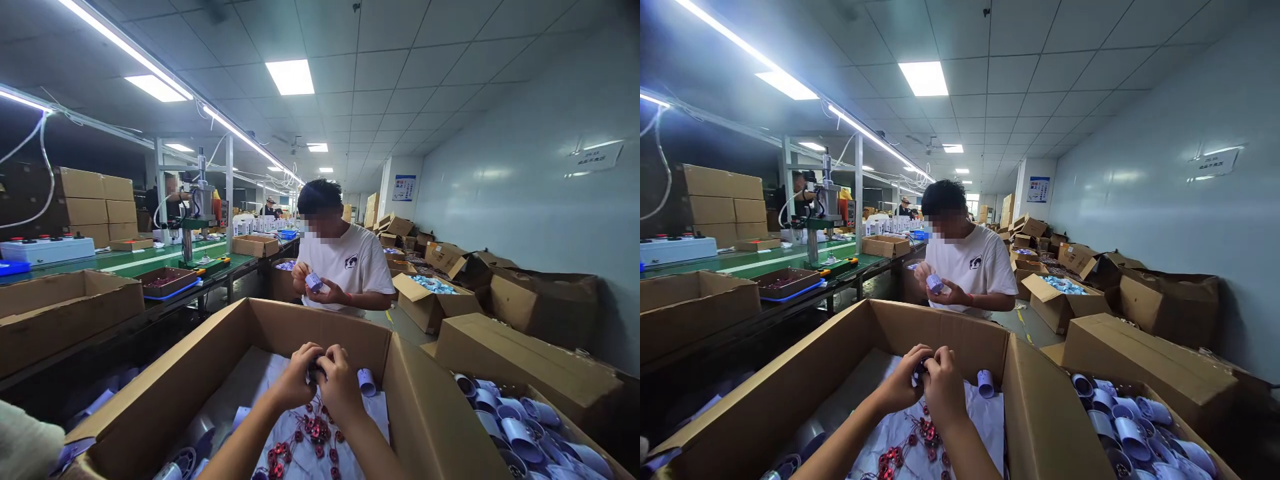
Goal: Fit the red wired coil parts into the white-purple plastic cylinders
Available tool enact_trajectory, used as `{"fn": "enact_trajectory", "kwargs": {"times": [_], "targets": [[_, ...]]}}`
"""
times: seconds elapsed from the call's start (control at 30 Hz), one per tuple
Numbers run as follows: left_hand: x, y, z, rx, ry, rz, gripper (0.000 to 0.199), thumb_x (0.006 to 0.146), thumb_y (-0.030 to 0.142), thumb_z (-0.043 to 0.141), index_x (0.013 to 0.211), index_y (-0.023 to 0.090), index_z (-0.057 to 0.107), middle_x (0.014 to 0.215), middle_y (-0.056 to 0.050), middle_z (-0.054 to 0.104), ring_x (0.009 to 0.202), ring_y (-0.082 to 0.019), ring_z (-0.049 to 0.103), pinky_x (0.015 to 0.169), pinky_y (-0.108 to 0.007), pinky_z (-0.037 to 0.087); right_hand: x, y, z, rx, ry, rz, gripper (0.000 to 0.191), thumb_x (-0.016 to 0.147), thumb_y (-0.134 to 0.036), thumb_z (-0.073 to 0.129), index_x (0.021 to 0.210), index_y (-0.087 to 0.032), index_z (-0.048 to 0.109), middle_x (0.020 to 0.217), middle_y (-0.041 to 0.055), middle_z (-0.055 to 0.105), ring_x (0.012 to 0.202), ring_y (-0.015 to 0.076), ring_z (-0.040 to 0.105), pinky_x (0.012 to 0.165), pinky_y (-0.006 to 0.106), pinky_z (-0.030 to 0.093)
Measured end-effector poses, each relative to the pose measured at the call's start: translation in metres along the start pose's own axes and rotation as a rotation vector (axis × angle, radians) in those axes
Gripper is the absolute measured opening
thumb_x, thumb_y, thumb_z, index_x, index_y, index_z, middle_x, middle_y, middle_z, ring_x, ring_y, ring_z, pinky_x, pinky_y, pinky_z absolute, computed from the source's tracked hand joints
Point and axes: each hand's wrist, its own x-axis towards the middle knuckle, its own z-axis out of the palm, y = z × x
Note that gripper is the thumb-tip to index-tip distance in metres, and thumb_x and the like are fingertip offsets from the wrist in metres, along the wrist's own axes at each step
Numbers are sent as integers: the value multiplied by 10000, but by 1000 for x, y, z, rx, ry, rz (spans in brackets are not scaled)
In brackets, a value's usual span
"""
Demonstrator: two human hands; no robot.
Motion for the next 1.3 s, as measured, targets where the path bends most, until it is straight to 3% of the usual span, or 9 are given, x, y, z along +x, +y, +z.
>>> {"fn": "enact_trajectory", "kwargs": {"times": [0.2,0.47,0.67,0.97,1.17,1.3], "targets": [[-1,0,3,25,1,-26,605,460,-11,439,1018,200,539,1027,-55,557,969,-208,524,852,-335,427,-1,0,-2,57,-23,28,191,766,-127,524,712,-234,673,831,51,522,833,210,511,742,333,425],[1,13,4,-7,79,20,547,472,-18,431,960,199,550,1008,-55,569,958,-203,535,841,-329,416,0,-9,-3,230,202,232,184,674,-85,520,802,-213,554,832,36,583,794,205,568,743,322,449],[0,22,11,37,65,16,559,411,-3,421,901,208,587,965,-50,598,924,-221,554,806,-341,415,2,-9,-11,360,11,352,304,644,-53,497,900,-196,574,863,64,695,840,227,647,735,302,464],[1,20,16,58,88,-73,381,545,101,519,903,209,597,901,-50,574,896,-227,555,762,-331,449,0,-15,3,262,81,400,331,668,9,443,891,-198,574,927,78,698,912,217,643,759,282,442],[0,18,16,101,37,-62,547,417,14,410,885,221,601,910,-30,585,888,-207,563,746,-306,457,7,-3,-5,391,32,426,244,570,11,474,696,-176,569,706,11,670,724,174,624,607,224,412],[0,23,17,54,66,-46,511,415,35,410,853,216,601,888,-30,593,840,-202,575,734,-304,477,7,-7,-8,340,65,469,245,596,-1,471,720,-175,589,731,29,674,746,184,622,621,238,410]]}}
